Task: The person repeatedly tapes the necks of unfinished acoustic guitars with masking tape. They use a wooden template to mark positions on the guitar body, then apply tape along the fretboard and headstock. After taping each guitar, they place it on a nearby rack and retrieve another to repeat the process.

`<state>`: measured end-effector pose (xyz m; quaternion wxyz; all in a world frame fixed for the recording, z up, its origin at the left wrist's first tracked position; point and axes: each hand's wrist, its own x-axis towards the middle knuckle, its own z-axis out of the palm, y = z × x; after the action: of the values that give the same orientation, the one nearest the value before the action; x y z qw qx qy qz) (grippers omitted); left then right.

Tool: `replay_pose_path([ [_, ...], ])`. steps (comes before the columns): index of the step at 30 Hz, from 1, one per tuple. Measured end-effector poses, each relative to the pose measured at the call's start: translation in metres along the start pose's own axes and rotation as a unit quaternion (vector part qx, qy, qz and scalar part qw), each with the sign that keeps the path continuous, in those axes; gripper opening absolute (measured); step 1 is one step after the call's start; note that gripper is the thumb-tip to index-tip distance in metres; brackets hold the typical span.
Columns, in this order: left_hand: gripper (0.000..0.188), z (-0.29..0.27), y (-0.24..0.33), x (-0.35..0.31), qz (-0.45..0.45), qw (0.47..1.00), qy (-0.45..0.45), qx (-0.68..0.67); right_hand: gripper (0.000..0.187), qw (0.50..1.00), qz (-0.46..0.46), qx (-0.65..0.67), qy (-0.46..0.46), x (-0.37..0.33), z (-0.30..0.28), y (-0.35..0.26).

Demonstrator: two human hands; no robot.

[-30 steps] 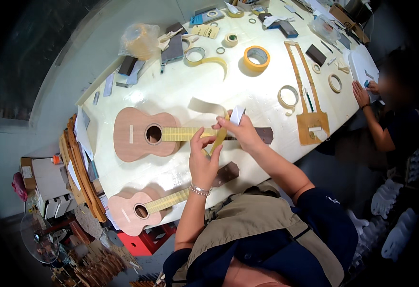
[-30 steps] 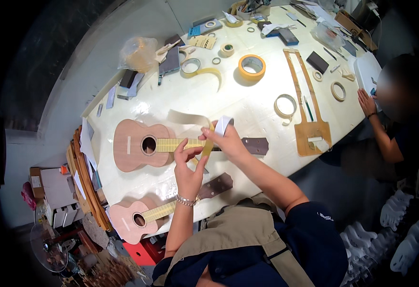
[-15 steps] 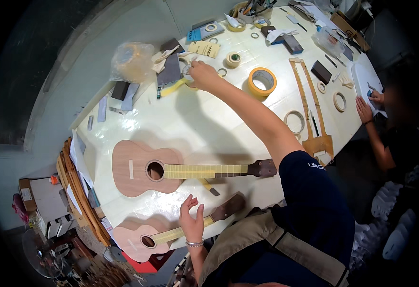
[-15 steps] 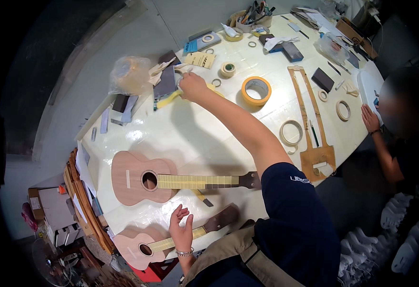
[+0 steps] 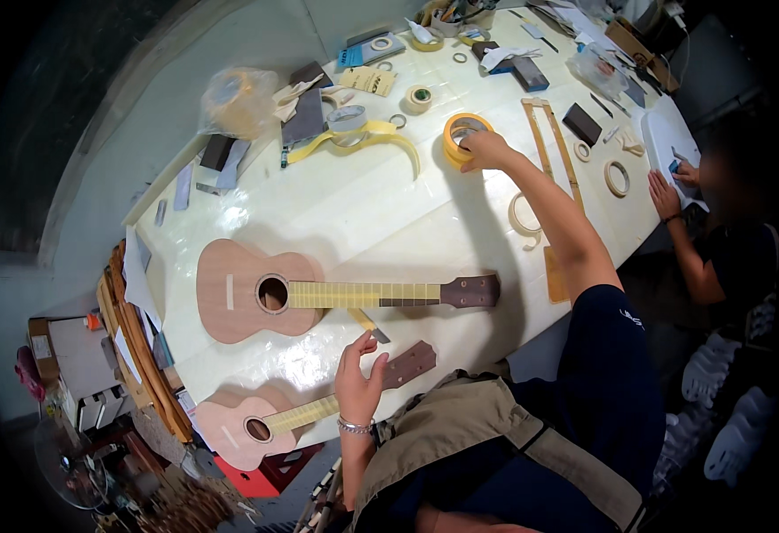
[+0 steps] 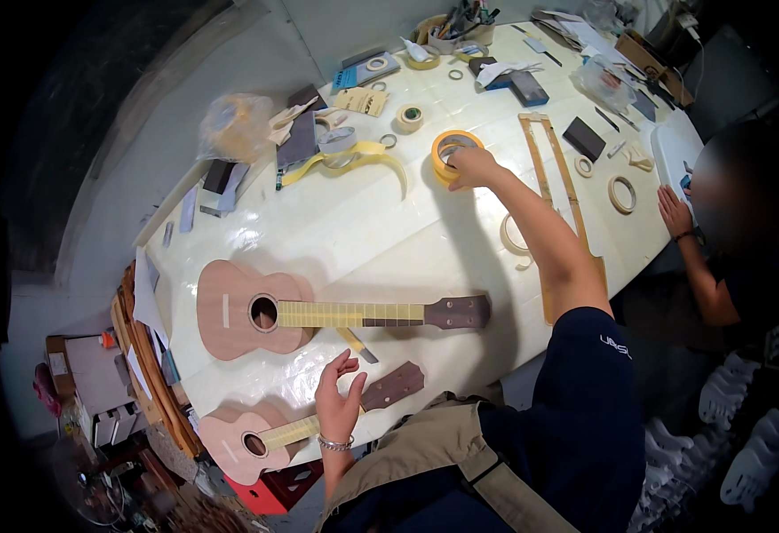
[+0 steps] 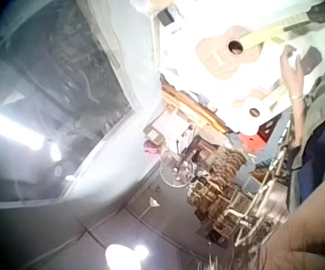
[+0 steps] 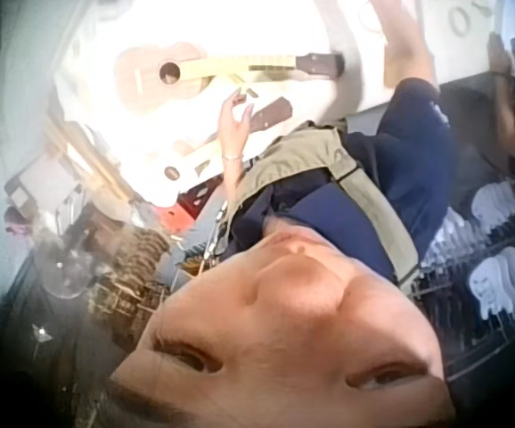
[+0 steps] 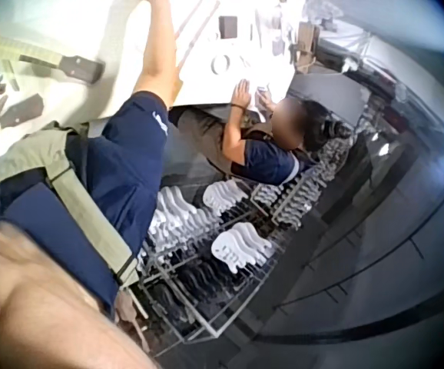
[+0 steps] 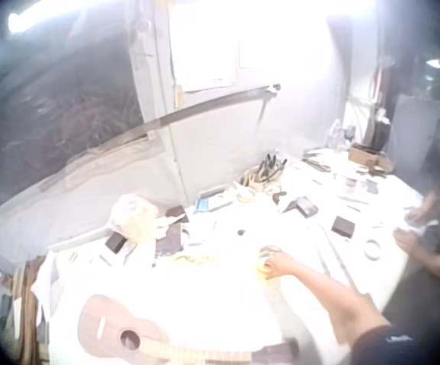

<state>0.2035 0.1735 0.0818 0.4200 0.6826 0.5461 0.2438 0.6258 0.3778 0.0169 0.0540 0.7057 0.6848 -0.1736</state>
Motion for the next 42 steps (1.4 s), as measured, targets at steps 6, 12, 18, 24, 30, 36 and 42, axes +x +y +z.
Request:
replay_pose_path([
  [6, 0.039, 0.002, -0.002, -0.013, -0.01, 1.0, 0.0, 0.01, 0.032, 0.976, 0.011, 0.202, 0.082, -0.007, -0.028, 0.0],
  [12, 0.036, 0.002, 0.004, -0.006, 0.017, 1.0, 0.004, 0.018, 0.061, 0.659, -0.183, 0.725, 0.084, -0.081, -0.032, -0.065],
  [18, 0.028, 0.002, 0.056, 0.03, 0.138, 0.99, 0.04, 0.01, 0.098, 0.246, -0.21, 0.943, -0.085, -0.173, 0.002, -0.15],
  [24, 0.033, 0.009, 0.091, 0.028, 0.22, 0.968, 0.085, -0.083, 0.101, 0.719, -0.239, 0.638, 0.138, -0.224, 0.021, -0.192],
  [30, 0.053, 0.012, 0.106, 0.018, 0.266, 0.962, 0.056, -0.021, 0.09, 0.902, -0.245, 0.173, 0.312, -0.258, 0.021, -0.195],
  [36, 0.039, 0.019, 0.094, 0.007, 0.304, 0.952, 0.048, -0.009, 0.063, 0.873, -0.239, 0.283, 0.319, -0.281, 0.026, -0.195],
  [42, 0.027, 0.023, 0.09, -0.005, 0.066, 0.938, 0.005, -0.34, 0.036, 0.574, -0.067, 0.733, 0.358, -0.306, 0.04, -0.215],
])
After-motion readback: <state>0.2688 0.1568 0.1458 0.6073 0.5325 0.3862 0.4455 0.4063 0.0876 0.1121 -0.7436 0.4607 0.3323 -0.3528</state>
